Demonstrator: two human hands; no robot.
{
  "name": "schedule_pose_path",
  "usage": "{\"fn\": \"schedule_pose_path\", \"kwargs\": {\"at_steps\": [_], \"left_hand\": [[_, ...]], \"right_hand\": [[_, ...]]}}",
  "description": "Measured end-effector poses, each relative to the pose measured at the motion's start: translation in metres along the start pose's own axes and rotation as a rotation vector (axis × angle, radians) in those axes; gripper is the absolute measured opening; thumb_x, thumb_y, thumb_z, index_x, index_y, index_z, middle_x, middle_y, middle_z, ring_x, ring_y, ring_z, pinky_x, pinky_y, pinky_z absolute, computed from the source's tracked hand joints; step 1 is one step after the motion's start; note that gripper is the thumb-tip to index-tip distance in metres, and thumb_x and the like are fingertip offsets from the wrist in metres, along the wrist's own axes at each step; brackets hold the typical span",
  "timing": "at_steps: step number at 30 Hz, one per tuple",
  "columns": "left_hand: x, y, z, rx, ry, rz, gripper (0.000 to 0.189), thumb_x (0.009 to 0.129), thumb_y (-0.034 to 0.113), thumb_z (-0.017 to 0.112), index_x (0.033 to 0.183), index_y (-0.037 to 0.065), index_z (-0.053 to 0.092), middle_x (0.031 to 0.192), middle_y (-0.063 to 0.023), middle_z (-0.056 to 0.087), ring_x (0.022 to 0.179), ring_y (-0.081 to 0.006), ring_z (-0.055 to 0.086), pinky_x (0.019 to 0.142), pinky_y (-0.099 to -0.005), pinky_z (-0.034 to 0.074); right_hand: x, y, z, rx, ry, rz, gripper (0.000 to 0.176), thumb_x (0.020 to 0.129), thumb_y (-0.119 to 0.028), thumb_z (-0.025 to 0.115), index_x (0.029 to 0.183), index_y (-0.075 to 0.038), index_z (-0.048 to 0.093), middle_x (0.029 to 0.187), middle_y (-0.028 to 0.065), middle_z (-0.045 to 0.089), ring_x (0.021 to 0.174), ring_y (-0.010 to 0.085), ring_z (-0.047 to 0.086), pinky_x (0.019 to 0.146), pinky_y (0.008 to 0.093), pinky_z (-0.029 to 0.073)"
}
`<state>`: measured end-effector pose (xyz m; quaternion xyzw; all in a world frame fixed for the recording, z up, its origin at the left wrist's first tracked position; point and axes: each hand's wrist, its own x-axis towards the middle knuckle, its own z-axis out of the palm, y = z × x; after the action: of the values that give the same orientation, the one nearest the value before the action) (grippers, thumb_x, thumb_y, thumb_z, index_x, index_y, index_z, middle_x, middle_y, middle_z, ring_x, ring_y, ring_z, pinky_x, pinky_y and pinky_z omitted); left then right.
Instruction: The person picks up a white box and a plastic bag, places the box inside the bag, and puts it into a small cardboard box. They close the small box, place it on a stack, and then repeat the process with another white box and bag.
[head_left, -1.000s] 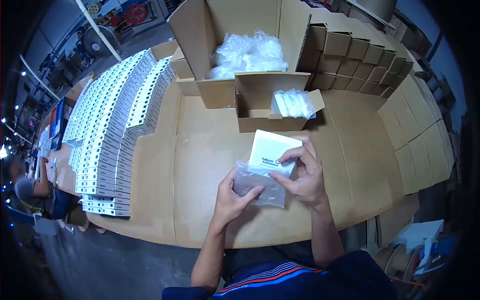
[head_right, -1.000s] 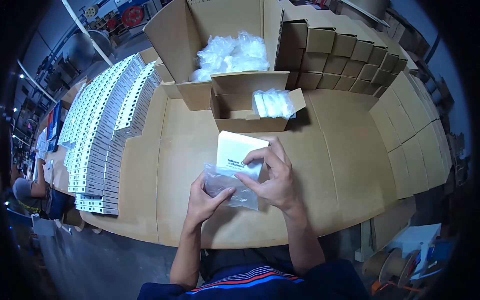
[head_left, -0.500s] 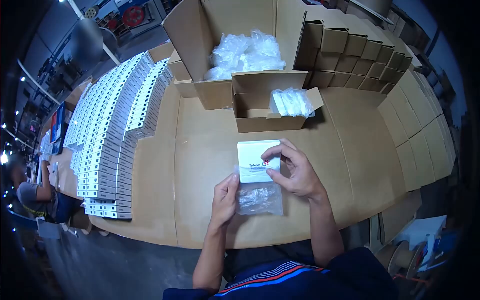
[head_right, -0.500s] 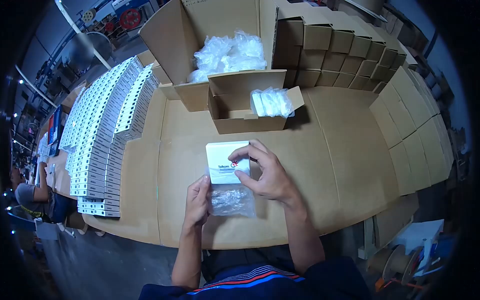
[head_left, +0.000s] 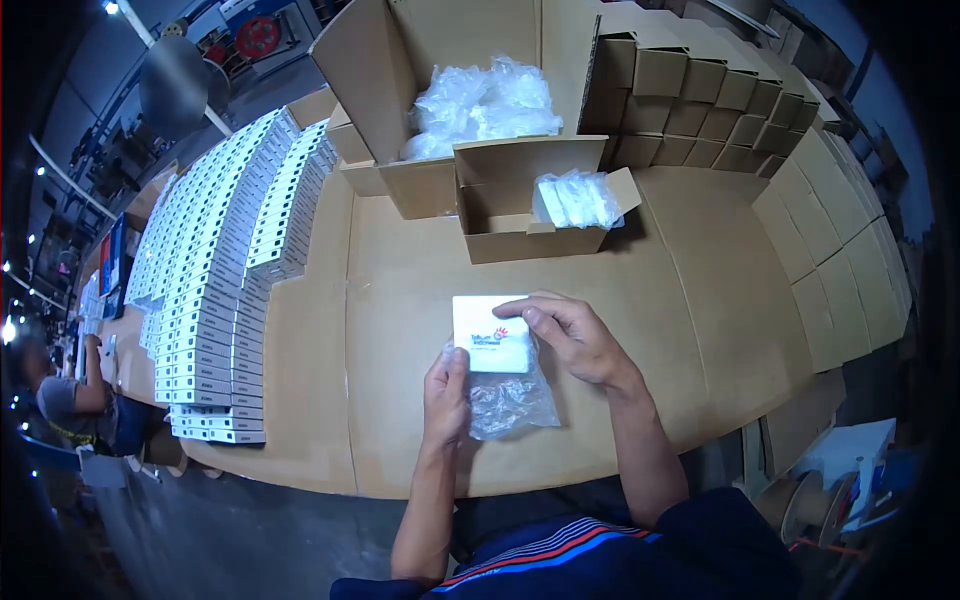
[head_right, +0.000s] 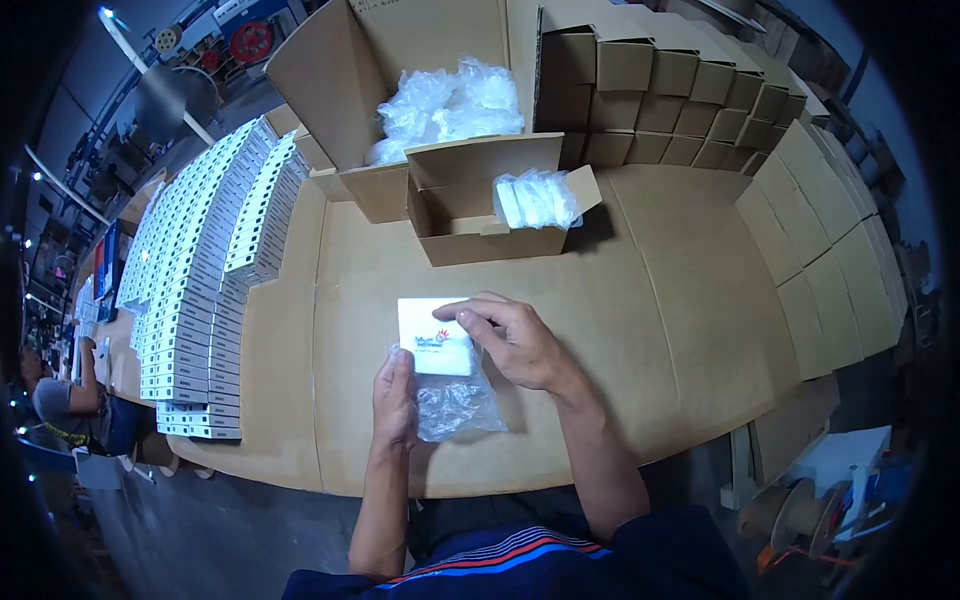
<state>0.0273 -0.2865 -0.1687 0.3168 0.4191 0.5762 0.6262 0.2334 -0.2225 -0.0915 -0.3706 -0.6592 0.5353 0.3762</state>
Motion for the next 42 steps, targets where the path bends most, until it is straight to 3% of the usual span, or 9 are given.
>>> {"fn": "schedule_pose_path", "kwargs": {"at_steps": [4, 10, 15, 18, 19, 26, 34, 40, 42], "left_hand": [[-0.001, 0.001, 0.007, -0.133, 0.053, -0.013, 0.045, 0.112, 0.037, 0.048, 0.135, -0.001, 0.055, 0.124, -0.0135, 0.068, 0.11, -0.0212, 0.069, 0.095, -0.0377, 0.057], [0.004, -0.001, 0.013, -0.151, 0.133, 0.117, 0.05, 0.114, 0.039, 0.04, 0.141, -0.002, 0.052, 0.128, -0.0153, 0.065, 0.115, -0.0234, 0.066, 0.099, -0.0399, 0.055], [0.012, -0.004, -0.002, 0.113, -0.027, 0.284, 0.064, 0.115, 0.04, 0.032, 0.164, 0.0, 0.023, 0.148, -0.0178, 0.055, 0.133, -0.0213, 0.054, 0.115, -0.0385, 0.041], [0.012, 0.01, 0.004, 0.289, -0.108, 0.442, 0.068, 0.114, 0.047, 0.03, 0.166, 0.006, 0.015, 0.154, -0.0218, 0.049, 0.136, -0.0235, 0.053, 0.117, -0.039, 0.039], [0.014, 0.013, 0.007, 0.298, -0.147, 0.503, 0.068, 0.112, 0.051, 0.028, 0.168, 0.018, 0.01, 0.159, -0.0253, 0.043, 0.138, -0.0274, 0.052, 0.117, -0.0399, 0.038], [0.021, 0.017, 0.006, 0.441, -0.233, 0.592, 0.063, 0.11, 0.056, 0.026, 0.167, 0.038, 0.008, 0.157, -0.0247, 0.046, 0.127, -0.0275, 0.061, 0.107, -0.0389, 0.048], [0.022, 0.01, 0.019, 0.332, -0.078, 0.416, 0.079, 0.109, 0.059, 0.035, 0.167, 0.007, 0.019, 0.131, -0.0167, 0.06, 0.115, -0.0223, 0.063, 0.103, -0.0377, 0.048], [0.011, -0.005, 0.014, 0.167, -0.095, 0.296, 0.103, 0.097, 0.064, 0.062, 0.165, 0.003, 0.015, 0.131, -0.0156, 0.061, 0.121, -0.0212, 0.06, 0.106, -0.0353, 0.046], [0.006, -0.007, 0.014, 0.259, -0.043, 0.278, 0.078, 0.102, 0.049, 0.061, 0.156, 0.001, 0.032, 0.128, -0.0135, 0.062, 0.116, -0.02, 0.061, 0.103, -0.0342, 0.047]], "right_hand": [[-0.006, 0.004, 0.007, 0.417, 0.024, -0.014, 0.03, 0.102, -0.009, 0.065, 0.131, 0.0, 0.065, 0.123, 0.0103, 0.065, 0.102, 0.0151, 0.064, 0.093, 0.0282, 0.054], [-0.026, 0.038, 0.037, 0.474, 0.219, -0.016, 0.024, 0.09, 0.002, 0.078, 0.111, 0.001, 0.065, 0.119, 0.007, 0.064, 0.102, 0.0124, 0.064, 0.089, 0.0272, 0.056], [-0.022, 0.05, 0.044, 0.474, 0.325, -0.131, 0.01, 0.096, 0.004, 0.071, 0.103, 0.004, 0.064, 0.111, 0.0073, 0.064, 0.105, 0.0133, 0.061, 0.097, 0.0271, 0.049], [-0.023, 0.043, 0.035, 0.48, 0.264, -0.214, 0.014, 0.097, 0.0, 0.071, 0.108, 0.005, 0.064, 0.126, 0.0146, 0.067, 0.109, 0.0141, 0.062, 0.097, 0.0278, 0.05], [-0.022, 0.042, 0.032, 0.417, 0.237, -0.242, 0.013, 0.099, -0.002, 0.069, 0.109, 0.004, 0.063, 0.135, 0.0201, 0.064, 0.117, 0.0165, 0.06, 0.101, 0.03, 0.048], [-0.018, 0.038, 0.033, 0.49, 0.185, -0.25, 0.01, 0.103, -0.004, 0.063, 0.11, 0.002, 0.06, 0.133, 0.0189, 0.064, 0.108, 0.0114, 0.059, 0.095, 0.0263, 0.047], [-0.017, 0.032, 0.069, 0.256, 0.576, -0.052, 0.009, 0.106, -0.008, 0.061, 0.108, 0.0, 0.057, 0.09, 0.0004, 0.063, 0.08, 0.004, 0.054, 0.072, 0.0203, 0.045], [-0.012, 0.042, 0.076, 0.297, 0.717, -0.119, 0.008, 0.104, -0.002, 0.061, 0.108, 0.001, 0.055, 0.089, 0.0063, 0.067, 0.083, 0.01, 0.065, 0.077, 0.0249, 0.053], [-0.012, 0.044, 0.073, 0.303, 0.735, -0.151, 0.009, 0.104, -0.001, 0.06, 0.109, 0.001, 0.054, 0.092, 0.0078, 0.068, 0.085, 0.0112, 0.066, 0.078, 0.0255, 0.054]]}}
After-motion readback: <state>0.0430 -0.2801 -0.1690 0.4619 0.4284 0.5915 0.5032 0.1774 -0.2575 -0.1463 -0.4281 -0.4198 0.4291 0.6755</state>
